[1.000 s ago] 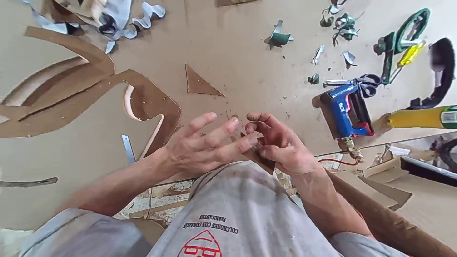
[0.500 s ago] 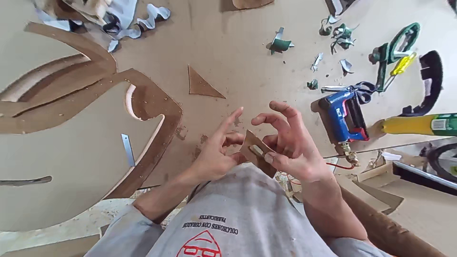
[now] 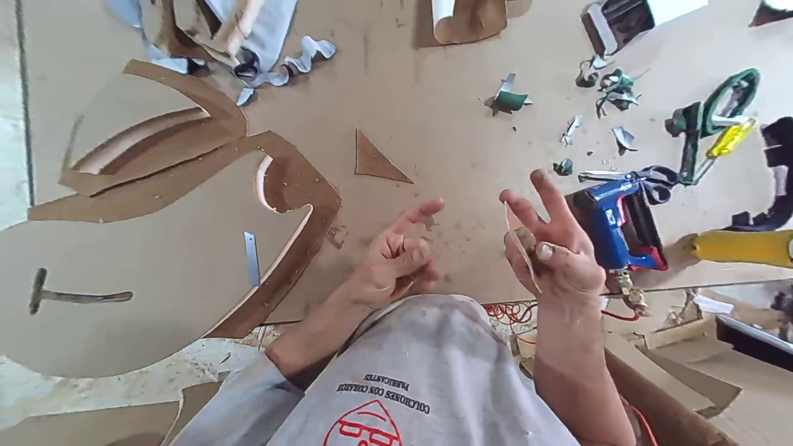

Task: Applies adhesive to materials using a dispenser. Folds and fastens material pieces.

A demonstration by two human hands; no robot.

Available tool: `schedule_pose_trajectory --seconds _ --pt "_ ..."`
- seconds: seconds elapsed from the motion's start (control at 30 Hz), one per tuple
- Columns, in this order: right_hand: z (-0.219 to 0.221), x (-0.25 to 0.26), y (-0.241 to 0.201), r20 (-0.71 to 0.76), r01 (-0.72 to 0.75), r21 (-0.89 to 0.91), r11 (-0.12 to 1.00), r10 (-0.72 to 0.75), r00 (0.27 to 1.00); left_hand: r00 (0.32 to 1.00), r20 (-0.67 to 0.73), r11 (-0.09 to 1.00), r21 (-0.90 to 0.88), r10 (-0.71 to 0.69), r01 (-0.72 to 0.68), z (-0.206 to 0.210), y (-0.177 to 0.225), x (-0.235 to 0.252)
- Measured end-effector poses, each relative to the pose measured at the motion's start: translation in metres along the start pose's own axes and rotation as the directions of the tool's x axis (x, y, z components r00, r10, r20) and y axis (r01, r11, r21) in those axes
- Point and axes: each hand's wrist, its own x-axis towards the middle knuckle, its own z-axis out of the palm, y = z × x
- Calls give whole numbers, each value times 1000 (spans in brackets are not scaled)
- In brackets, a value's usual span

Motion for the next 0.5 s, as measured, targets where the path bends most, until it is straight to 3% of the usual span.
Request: schedule_pose_trajectory --seconds 0.1,0.23,0.37,0.5 --pt "6 0 9 -53 -12 -5 1000 12 999 995 -89 998 -14 53 -54 2 -5 8" --pt "9 0 24 -79 -21 34 999 24 997 993 -52 976 197 110 -98 -8 -7 15" --pt "6 -3 33 -111 -46 57 997 52 993 971 -201 978 189 129 -91 -13 -9 12" --pt "5 -4 38 -141 -44 44 998 50 989 935 -294 946 305 199 -106 -16 -9 -4"
